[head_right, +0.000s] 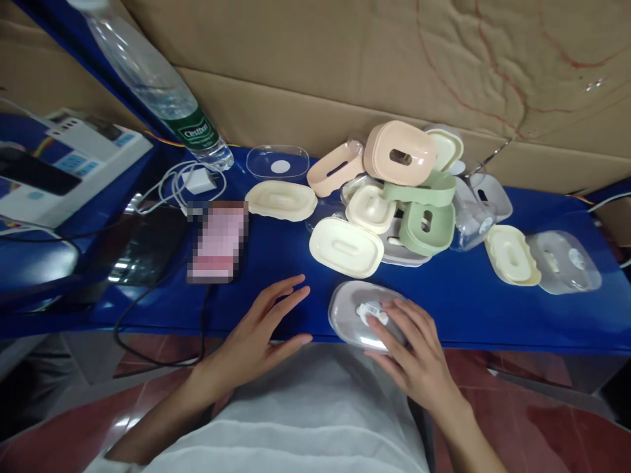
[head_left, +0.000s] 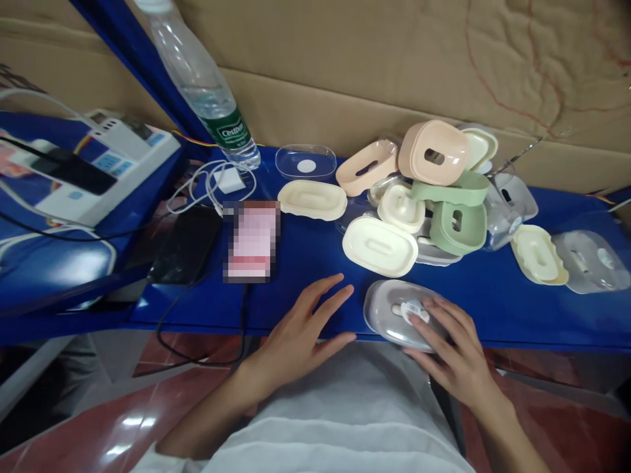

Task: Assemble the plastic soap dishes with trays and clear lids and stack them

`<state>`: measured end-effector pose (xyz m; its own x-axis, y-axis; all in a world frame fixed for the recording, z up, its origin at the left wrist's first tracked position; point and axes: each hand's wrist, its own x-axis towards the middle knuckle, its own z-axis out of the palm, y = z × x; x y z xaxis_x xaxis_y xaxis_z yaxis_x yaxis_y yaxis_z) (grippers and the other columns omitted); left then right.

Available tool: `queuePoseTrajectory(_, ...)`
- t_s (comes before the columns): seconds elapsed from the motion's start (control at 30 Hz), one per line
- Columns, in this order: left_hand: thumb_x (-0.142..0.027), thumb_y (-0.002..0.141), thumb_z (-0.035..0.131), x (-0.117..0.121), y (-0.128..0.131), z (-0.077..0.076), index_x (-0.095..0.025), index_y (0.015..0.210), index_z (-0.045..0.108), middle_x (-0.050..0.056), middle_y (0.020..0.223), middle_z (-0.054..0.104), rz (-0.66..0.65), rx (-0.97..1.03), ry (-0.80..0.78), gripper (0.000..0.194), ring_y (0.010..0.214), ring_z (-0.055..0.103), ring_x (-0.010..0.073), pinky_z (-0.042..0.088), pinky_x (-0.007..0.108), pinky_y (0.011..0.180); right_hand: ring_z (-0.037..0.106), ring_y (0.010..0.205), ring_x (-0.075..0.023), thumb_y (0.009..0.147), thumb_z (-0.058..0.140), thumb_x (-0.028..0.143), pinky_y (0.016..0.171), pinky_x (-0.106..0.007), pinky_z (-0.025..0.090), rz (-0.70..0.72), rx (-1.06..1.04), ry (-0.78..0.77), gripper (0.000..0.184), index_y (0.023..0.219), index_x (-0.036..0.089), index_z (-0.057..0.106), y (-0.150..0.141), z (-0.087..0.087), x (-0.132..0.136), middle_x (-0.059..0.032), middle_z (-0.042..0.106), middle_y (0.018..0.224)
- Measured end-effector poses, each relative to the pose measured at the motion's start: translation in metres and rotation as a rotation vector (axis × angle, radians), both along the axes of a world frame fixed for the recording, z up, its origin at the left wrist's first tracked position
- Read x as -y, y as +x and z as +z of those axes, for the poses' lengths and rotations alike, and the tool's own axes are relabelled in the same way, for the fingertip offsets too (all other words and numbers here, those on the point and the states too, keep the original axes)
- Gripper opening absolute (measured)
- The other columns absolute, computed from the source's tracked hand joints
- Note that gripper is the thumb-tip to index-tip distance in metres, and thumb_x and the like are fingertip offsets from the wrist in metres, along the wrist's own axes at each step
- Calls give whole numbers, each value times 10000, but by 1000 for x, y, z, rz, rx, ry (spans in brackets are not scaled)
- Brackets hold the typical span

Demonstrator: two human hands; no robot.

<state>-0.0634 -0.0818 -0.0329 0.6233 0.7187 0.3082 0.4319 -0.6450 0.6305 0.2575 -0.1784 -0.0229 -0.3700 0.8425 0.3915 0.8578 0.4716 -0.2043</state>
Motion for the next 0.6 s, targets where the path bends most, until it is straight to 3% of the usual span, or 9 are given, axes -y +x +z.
queuePoseTrajectory(0.17,-288,1071,641,-3,3,3,-278,1660,376,160,1609,522,19,-13,77,646,1471,550,307,545,511,1188,629,1373,-442,901,824,268,1087,-674,579,-231,-8,69,860,1662,417,451,45,-9,29,-103,623,1541)
queuePoseTrajectory(0.33,-289,1076,624,-6,6,6,-241,1607,454,160,1625,524,37,-101,157,559,1469,548,323,538,522,1181,572,1443,-472,906,818,298,1193,-680,463,-477,50,113,835,1648,447,467,101,-6,37,-101,610,1583)
queuePoseTrajectory(0.47,-291,1084,599,-15,17,9,-199,1627,442,174,1710,433,74,-250,265,573,1537,477,366,498,547,1203,480,1524,-463,926,805,371,1217,-632,419,-583,119,99,825,1664,436,442,127,8,26,-143,500,1672)
queuePoseTrajectory(0.6,-257,1097,548,-26,37,12,-188,1658,418,158,1767,347,47,-379,337,580,1596,397,371,405,579,1259,520,1517,-363,1057,582,491,1227,-590,439,-630,123,73,631,1665,427,427,127,26,-9,-95,530,1661)
